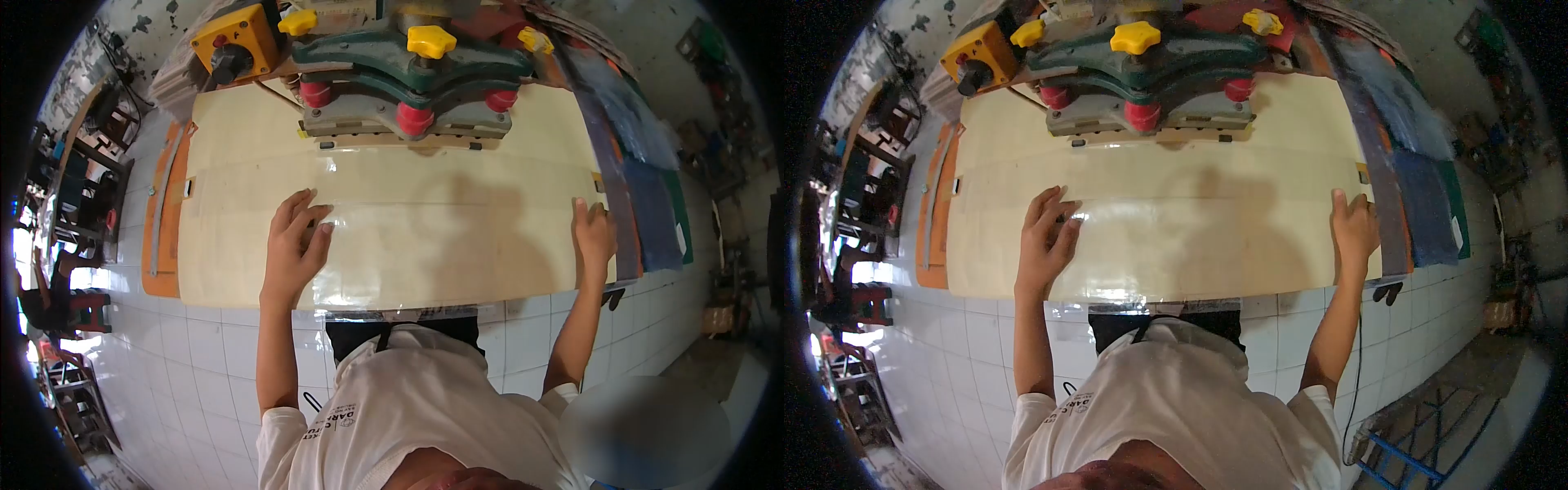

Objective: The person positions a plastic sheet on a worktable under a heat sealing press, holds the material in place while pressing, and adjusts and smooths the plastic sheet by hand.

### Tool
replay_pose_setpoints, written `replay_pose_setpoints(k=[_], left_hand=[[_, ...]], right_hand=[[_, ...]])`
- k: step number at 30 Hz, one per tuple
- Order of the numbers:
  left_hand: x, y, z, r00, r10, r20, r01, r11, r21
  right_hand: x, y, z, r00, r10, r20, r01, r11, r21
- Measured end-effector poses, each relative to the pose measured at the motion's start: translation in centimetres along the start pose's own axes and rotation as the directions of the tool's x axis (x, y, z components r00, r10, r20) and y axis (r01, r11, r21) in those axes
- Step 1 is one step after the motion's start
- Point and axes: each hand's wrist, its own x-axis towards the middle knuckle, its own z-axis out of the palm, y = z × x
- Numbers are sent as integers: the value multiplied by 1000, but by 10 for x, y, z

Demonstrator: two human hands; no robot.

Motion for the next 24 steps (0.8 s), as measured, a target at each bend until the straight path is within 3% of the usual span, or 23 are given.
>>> replay_pose_setpoints(k=[2,8,12,16,19,21,24], left_hand=[[2,-4,1,986,164,-10,-160,971,180],[6,-4,2,979,204,26,-202,933,299],[6,-4,3,985,170,15,-167,944,285],[6,-4,3,985,170,12,-166,944,284],[4,-5,2,989,148,4,-143,950,276],[4,-5,2,991,136,2,-132,954,270],[4,-5,1,981,192,-19,-180,947,268]], right_hand=[[4,-4,6,999,11,-48,-12,1000,-28],[9,-4,17,993,7,-119,-17,997,-80],[19,7,24,988,-67,-136,66,998,-16],[20,5,17,995,-33,-98,35,999,18],[31,13,25,990,-20,-138,10,997,-72],[33,11,25,999,-18,-49,10,987,-161],[26,3,18,995,-80,-61,72,989,-129]])
